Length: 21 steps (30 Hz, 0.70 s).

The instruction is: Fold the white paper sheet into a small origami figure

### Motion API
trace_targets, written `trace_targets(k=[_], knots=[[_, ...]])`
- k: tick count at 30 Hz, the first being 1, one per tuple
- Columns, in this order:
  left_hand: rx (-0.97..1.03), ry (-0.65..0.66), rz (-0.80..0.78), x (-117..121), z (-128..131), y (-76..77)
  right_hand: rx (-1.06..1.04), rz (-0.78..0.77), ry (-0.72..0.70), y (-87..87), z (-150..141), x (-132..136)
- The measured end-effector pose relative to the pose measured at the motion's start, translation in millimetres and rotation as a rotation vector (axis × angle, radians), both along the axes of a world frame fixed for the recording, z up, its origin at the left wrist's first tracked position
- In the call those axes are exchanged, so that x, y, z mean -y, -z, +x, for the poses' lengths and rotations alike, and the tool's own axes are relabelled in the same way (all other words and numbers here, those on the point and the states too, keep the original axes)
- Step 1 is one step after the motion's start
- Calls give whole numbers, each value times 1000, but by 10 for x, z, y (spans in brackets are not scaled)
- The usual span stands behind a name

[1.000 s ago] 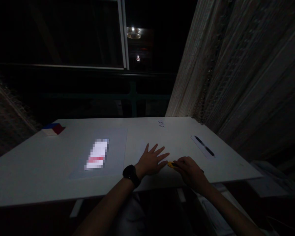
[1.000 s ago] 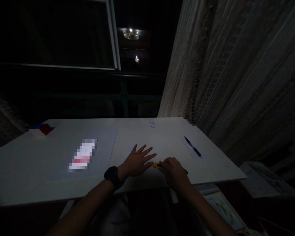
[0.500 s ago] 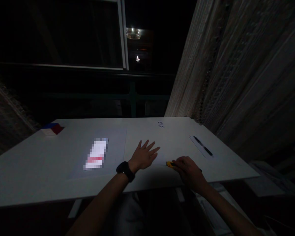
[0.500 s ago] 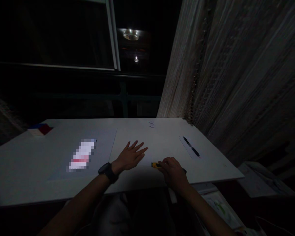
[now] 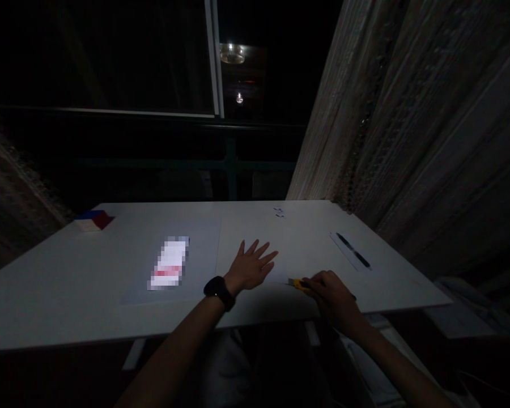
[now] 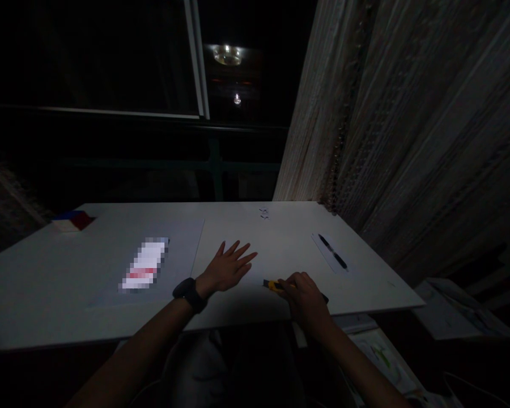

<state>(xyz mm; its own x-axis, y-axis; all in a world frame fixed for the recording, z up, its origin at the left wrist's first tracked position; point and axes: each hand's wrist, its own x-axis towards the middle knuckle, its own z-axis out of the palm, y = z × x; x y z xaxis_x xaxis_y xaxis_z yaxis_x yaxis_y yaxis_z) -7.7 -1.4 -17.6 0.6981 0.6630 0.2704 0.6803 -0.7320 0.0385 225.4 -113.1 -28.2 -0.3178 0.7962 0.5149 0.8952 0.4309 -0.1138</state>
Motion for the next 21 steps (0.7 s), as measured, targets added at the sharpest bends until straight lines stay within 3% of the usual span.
trace_targets(k=[17, 21], knots=[[-7, 5, -22, -12, -8, 1, 132, 103, 132, 100, -177, 172], [-12, 0, -21, -12, -10, 4, 174, 183, 99, 145, -206, 137]])
